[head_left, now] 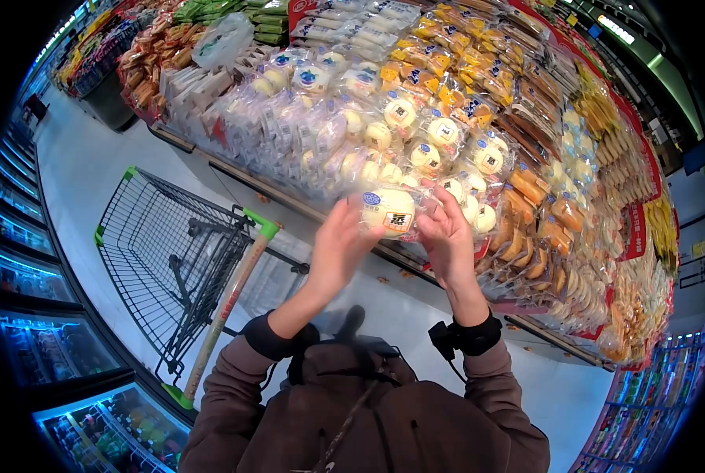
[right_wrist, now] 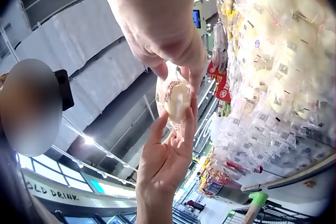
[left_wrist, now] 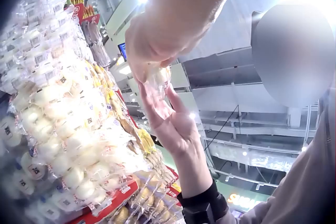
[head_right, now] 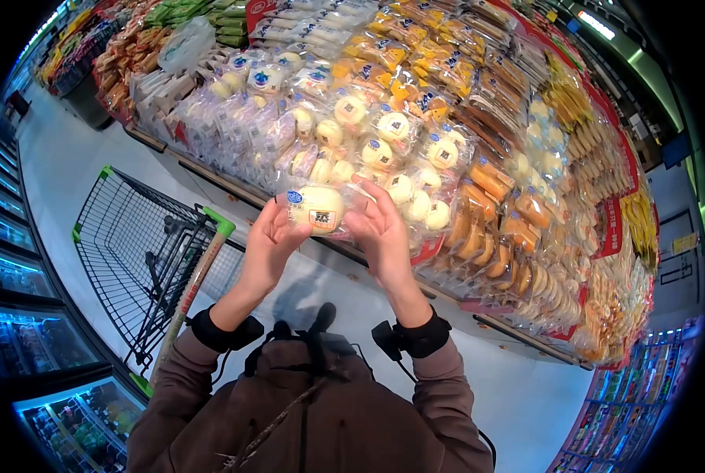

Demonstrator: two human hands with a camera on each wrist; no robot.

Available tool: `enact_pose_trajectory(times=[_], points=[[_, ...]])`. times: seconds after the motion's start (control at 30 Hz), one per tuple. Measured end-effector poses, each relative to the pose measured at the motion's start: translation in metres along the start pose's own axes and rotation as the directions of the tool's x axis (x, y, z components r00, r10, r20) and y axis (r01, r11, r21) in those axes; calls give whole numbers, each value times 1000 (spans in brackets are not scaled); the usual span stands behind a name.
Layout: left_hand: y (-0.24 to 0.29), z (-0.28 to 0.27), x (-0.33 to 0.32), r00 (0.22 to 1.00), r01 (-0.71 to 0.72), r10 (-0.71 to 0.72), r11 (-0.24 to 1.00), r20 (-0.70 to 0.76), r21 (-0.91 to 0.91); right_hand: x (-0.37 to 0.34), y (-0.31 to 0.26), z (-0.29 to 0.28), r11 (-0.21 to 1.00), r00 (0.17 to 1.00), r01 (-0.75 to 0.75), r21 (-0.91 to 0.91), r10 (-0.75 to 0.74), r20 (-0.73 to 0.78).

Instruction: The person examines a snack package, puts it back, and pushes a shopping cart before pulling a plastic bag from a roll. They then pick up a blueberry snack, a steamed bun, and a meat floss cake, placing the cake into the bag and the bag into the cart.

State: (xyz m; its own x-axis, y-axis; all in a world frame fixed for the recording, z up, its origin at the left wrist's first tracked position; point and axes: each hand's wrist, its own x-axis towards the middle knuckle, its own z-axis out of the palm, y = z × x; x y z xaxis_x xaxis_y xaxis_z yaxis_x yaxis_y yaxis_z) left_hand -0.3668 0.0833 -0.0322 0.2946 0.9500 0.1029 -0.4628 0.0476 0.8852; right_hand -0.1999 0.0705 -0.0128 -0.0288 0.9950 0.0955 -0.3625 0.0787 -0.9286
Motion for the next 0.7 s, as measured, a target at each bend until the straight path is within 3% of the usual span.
enact_pose_trajectory(times=[0.27,0.43,0.6,0.7], points=[[-6,-2,7,999,-32,32,999,34,6,7,7,-9,1000,1000,29,7,-29,-7],[-13,-13,16,996,40,-44,997,75,59,5,1,-16,1000,1000,11,2,-11,-5],[-24,-23,22,992,65,-77,990,100,126,4,4,-33,974,995,99,-202,-97,18],[-28,-18,27,992,30,-46,990,121,135,5,5,-39,977,991,130,-169,-132,2]])
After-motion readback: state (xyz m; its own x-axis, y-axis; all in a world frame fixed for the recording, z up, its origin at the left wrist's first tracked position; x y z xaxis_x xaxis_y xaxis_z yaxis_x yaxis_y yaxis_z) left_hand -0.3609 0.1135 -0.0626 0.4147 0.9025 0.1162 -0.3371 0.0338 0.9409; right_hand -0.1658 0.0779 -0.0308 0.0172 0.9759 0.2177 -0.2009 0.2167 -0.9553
